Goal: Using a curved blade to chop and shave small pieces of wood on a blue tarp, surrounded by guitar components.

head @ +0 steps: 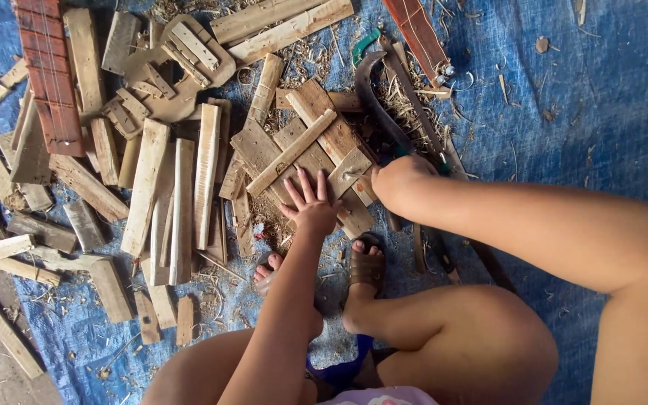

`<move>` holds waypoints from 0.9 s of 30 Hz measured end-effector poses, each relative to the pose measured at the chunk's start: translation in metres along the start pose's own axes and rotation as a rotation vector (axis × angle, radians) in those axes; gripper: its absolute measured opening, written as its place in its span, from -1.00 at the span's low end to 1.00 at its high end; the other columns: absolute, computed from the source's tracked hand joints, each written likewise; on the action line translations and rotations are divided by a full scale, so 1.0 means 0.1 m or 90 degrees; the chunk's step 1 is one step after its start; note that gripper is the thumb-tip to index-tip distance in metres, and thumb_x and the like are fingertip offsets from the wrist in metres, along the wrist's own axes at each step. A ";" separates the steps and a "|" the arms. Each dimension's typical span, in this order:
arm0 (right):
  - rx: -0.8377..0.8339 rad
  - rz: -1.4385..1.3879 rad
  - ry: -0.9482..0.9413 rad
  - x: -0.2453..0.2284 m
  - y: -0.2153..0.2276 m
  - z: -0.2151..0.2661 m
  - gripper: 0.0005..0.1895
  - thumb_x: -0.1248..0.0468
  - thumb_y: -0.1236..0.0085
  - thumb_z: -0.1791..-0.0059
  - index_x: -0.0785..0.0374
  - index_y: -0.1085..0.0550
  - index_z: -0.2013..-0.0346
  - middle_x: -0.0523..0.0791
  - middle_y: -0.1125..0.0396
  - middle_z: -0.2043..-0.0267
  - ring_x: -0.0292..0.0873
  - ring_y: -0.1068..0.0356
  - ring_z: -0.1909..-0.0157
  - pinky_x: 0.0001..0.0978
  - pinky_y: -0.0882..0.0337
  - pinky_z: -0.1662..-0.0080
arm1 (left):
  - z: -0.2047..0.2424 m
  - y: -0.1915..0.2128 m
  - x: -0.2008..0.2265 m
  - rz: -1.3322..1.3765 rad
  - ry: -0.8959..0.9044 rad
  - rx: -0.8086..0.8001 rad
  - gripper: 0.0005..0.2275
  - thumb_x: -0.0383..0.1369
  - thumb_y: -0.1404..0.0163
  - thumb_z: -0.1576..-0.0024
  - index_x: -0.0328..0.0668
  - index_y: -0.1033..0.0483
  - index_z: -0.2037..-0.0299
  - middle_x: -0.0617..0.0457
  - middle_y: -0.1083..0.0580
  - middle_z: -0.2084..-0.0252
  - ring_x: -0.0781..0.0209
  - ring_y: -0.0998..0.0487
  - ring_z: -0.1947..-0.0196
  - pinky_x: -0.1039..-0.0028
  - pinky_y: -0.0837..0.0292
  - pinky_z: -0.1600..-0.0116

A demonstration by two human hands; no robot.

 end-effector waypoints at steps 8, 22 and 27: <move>-0.169 -0.673 -0.049 0.56 -0.46 -0.24 -0.44 0.07 0.06 -0.09 0.41 -0.34 -0.26 0.20 -0.41 0.39 0.06 -0.48 0.57 -0.12 -0.54 0.62 | 0.02 0.01 -0.01 0.015 -0.018 -0.005 -0.23 0.08 0.22 -0.32 0.27 0.56 -0.55 -0.09 0.68 -0.56 -0.43 0.80 -0.46 -0.56 0.58 -0.34; 0.087 -0.178 0.090 0.52 -0.65 -0.30 -0.39 0.17 0.11 -0.12 0.27 -0.11 -0.46 0.09 -0.48 0.40 -0.07 -0.49 0.57 -0.22 -0.49 0.62 | -0.01 -0.01 -0.01 -0.015 -0.010 0.015 -0.20 0.13 0.23 -0.31 0.23 0.57 -0.56 -0.14 0.64 -0.57 -0.47 0.75 -0.47 -0.60 0.52 -0.32; -0.221 -0.965 -0.045 0.62 -0.77 -0.11 -0.21 -0.02 0.06 -0.11 0.25 0.04 -0.53 0.10 -0.34 0.45 -0.10 -0.38 0.64 -0.29 -0.48 0.64 | 0.08 0.08 0.02 -0.044 -0.013 0.005 -0.23 0.14 0.30 -0.32 0.21 0.55 -0.56 -0.14 0.59 -0.59 -0.45 0.70 -0.50 -0.54 0.42 -0.36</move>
Point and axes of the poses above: each hand's wrist, its own z-axis away from the middle knuckle, its own y-axis out of the back of the hand, x = y × z, the point moved 6 cm from there along -z, towards the middle knuckle
